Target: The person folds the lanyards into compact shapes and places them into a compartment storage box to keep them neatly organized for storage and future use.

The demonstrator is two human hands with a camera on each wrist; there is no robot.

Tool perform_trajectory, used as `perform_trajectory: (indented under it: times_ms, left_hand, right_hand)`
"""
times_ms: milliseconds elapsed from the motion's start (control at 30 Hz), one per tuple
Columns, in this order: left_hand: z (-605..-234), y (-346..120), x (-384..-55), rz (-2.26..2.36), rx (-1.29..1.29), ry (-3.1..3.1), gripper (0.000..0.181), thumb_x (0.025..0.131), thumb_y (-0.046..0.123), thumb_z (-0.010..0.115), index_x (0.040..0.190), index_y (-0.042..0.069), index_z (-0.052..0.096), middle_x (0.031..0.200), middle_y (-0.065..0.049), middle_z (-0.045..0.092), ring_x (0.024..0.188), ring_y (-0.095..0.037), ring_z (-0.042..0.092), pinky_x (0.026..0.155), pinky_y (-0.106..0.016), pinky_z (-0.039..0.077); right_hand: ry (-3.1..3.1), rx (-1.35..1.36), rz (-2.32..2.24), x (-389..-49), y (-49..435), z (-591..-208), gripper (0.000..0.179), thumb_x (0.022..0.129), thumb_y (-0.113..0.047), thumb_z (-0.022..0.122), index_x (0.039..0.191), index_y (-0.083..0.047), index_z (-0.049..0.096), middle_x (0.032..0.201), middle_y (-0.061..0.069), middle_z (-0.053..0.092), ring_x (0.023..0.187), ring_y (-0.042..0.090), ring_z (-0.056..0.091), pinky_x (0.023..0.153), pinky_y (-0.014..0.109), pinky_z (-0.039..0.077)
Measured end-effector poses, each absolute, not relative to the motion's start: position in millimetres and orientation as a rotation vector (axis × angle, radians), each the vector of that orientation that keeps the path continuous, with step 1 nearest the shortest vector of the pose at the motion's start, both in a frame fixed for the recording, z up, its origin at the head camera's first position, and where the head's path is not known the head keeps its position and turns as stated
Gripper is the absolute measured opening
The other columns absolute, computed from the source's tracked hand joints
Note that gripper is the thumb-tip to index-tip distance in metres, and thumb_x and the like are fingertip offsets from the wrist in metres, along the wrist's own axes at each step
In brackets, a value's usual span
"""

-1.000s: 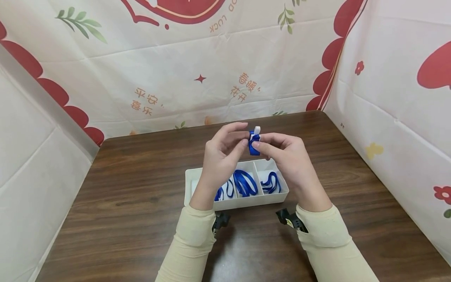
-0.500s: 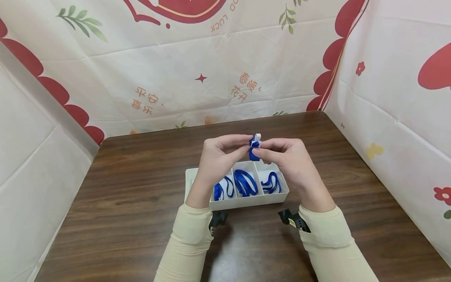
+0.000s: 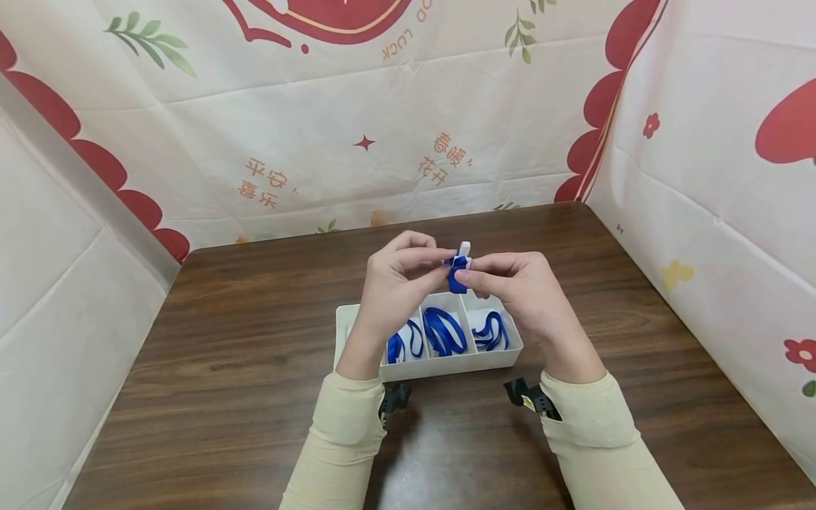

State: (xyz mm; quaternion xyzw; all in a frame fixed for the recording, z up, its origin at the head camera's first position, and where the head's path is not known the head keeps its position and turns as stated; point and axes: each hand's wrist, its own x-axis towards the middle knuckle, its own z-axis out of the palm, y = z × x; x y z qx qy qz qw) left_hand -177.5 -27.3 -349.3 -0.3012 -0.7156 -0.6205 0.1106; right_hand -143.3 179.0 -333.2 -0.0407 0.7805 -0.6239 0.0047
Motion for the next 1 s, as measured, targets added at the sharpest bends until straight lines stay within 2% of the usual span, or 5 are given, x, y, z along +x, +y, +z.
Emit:
perform_trajectory:
  times_ms: [200, 367, 600, 833, 1000]
  left_hand:
    - [-345, -25, -172, -1.781, -0.877, -2.145, 0.023, 0.096, -0.003, 0.075, 0.119, 0.000, 0.079, 0.123, -0.013, 0.077, 0.114, -0.023, 0.077, 0.096, -0.027, 0.061]
    - [-343, -20, -165, -1.807, -0.865, -2.166, 0.032, 0.100, -0.004, 0.068, 0.131, 0.003, 0.072, 0.131, -0.015, 0.076, 0.123, -0.022, 0.075, 0.100, -0.026, 0.059]
    - [-345, -17, -157, -1.745, -0.904, -2.168, 0.047, 0.105, -0.004, 0.059, 0.150, 0.006, 0.056, 0.156, -0.012, 0.061, 0.136, -0.023, 0.067, 0.106, -0.031, 0.056]
    - [-345, -21, -153, -1.754, -0.940, -2.281, 0.056, 0.108, 0.002, 0.054, 0.161, 0.014, 0.043, 0.157, -0.012, 0.059, 0.142, -0.026, 0.062, 0.109, -0.042, 0.055]
    - [-337, -29, -153, -1.775, -0.948, -2.279, 0.057, 0.108, 0.001, 0.055, 0.162, 0.015, 0.042, 0.155, -0.011, 0.062, 0.144, -0.024, 0.061, 0.111, -0.043, 0.054]
  right_hand:
    - [2.460, -0.043, -1.974, -142, 176, -333, 0.034, 0.096, -0.032, 0.081, 0.118, -0.005, 0.081, 0.089, -0.011, 0.079, 0.095, 0.022, 0.063, 0.086, 0.035, 0.053]
    - [2.479, 0.019, -1.987, -143, 174, -333, 0.038, 0.097, -0.035, 0.080, 0.120, -0.005, 0.080, 0.090, -0.012, 0.079, 0.096, 0.020, 0.063, 0.085, 0.034, 0.053]
    - [2.513, 0.075, -1.952, -143, 173, -332, 0.040, 0.098, -0.039, 0.078, 0.124, -0.009, 0.079, 0.093, -0.011, 0.079, 0.100, 0.024, 0.062, 0.086, 0.035, 0.051]
    - [2.527, 0.058, -1.948, -144, 169, -332, 0.040, 0.098, -0.041, 0.077, 0.123, -0.010, 0.080, 0.096, -0.010, 0.079, 0.103, 0.022, 0.063, 0.090, 0.038, 0.050]
    - [2.555, -0.009, -1.949, -145, 168, -331, 0.035, 0.097, -0.038, 0.079, 0.117, -0.009, 0.080, 0.099, -0.005, 0.081, 0.106, 0.023, 0.068, 0.095, 0.041, 0.052]
